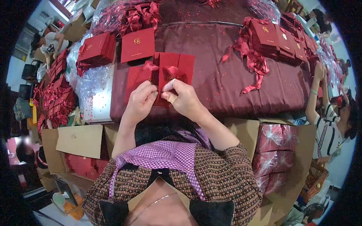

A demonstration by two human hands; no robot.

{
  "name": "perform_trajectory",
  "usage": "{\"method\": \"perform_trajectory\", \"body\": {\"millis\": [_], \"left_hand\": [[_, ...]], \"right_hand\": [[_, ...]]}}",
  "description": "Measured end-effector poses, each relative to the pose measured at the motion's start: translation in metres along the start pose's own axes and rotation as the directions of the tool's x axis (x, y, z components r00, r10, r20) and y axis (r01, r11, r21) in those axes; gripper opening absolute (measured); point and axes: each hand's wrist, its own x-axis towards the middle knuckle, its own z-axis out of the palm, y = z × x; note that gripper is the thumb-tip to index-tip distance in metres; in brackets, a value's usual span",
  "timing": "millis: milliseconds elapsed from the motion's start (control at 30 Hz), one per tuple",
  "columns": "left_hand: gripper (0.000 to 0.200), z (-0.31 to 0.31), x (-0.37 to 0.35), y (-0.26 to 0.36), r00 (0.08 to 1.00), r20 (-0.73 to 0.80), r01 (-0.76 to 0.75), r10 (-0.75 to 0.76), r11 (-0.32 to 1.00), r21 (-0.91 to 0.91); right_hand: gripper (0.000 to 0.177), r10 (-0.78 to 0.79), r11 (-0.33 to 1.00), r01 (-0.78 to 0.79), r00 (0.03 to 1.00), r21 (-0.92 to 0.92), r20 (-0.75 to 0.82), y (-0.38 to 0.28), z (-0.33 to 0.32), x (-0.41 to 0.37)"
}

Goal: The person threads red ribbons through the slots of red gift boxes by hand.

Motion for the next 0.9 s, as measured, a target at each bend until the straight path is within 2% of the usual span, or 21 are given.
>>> {"method": "perform_trajectory", "body": {"millis": [67,100,167,200,267,333,400,467,500,533,567,633,667,733,767,800,833,867,900], "left_hand": [[0.01,0.0,0.001,0.0,1.0,0.013,0.023,-0.024,0.996,0.084],[0.01,-0.002,0.001,0.0,1.0,0.012,0.023,-0.024,0.996,0.086],[0.009,-0.006,0.002,0.003,0.99,0.086,0.102,-0.113,0.987,0.121],[0.009,-0.005,0.003,0.005,0.99,0.086,0.103,-0.114,0.987,0.122],[0.007,0.001,0.004,0.012,0.998,0.022,-0.059,0.057,0.993,0.103],[0.007,0.005,0.003,0.014,0.998,-0.021,-0.065,0.066,0.997,0.041],[0.006,-0.002,-0.002,0.008,0.989,0.097,0.11,-0.112,0.994,0.02],[0.002,-0.004,-0.009,0.001,0.99,0.091,0.112,-0.109,0.993,-0.034],[0.004,-0.007,-0.013,0.002,0.968,0.147,0.228,-0.205,0.96,-0.163],[0.007,-0.01,-0.017,0.001,0.934,0.213,0.34,-0.287,0.897,-0.283],[0.012,-0.012,-0.019,-0.004,0.911,0.244,0.4,-0.333,0.857,-0.325],[0.013,-0.02,-0.019,-0.011,0.791,0.12,0.585,-0.6,0.684,-0.435],[0.014,-0.027,-0.025,-0.031,0.783,0.092,0.516,-0.615,0.561,-0.648],[0.012,-0.04,-0.027,-0.05,0.738,-0.023,0.447,-0.674,0.514,-0.732],[0.011,-0.045,-0.025,-0.053,0.744,-0.032,0.458,-0.667,0.544,-0.704],[0.01,-0.044,-0.023,-0.055,0.811,-0.108,0.505,-0.575,0.782,-0.364],[0.01,-0.044,-0.022,-0.056,0.879,-0.134,0.466,-0.458,0.884,0.04],[0.019,-0.038,-0.019,-0.054,0.923,-0.184,0.37,-0.339,0.912,0.175],[0.024,-0.034,-0.01,-0.04,0.929,-0.196,0.339,-0.314,0.935,0.109]], "right_hand": [[0.02,-0.103,0.994,0.105,0.994,-0.041,0.044,0.0,-0.001,0.0],[0.02,-0.104,0.994,0.106,0.994,-0.039,0.045,-0.004,-0.006,0.001],[0.023,-0.124,0.976,0.145,0.983,-0.163,0.133,-0.019,-0.023,0.007],[0.028,-0.38,0.884,0.394,0.919,-0.253,0.103,-0.025,-0.029,0.014],[0.028,-0.499,0.716,0.538,0.84,-0.445,0.212,-0.043,-0.031,0.022],[0.021,-0.506,0.627,0.579,0.811,-0.521,0.293,-0.038,-0.03,0.027],[0.013,-0.512,0.595,0.621,0.782,-0.51,0.355,-0.036,-0.034,0.029],[0.012,-0.547,0.603,0.685,0.728,-0.409,0.412,-0.035,-0.035,0.026],[0.012,-0.564,0.614,0.692,0.721,-0.38,0.402,-0.034,-0.033,0.023],[0.012,-0.561,0.617,0.693,0.72,-0.373,0.409,-0.032,-0.032,0.021],[0.012,-0.564,0.635,0.698,0.712,-0.331,0.419,-0.031,-0.031,0.02],[0.013,-0.548,0.66,0.688,0.716,-0.302,0.433,-0.031,-0.033,0.016],[0.013,-0.547,0.662,0.687,0.716,-0.3,0.435,-0.031,-0.036,0.015],[0.014,-0.563,0.653,0.693,0.714,-0.305,0.415,-0.03,-0.041,0.013],[0.014,-0.551,0.662,0.684,0.721,-0.306,0.421,-0.029,-0.042,0.012],[0.014,-0.549,0.663,0.684,0.721,-0.306,0.423,-0.029,-0.042,0.013],[0.014,-0.551,0.648,0.689,0.718,-0.324,0.426,-0.028,-0.041,0.014],[0.015,-0.554,0.633,0.695,0.714,-0.34,0.429,-0.028,-0.039,0.015],[0.015,-0.555,0.633,0.697,0.711,-0.337,0.431,-0.029,-0.038,0.015]]}}
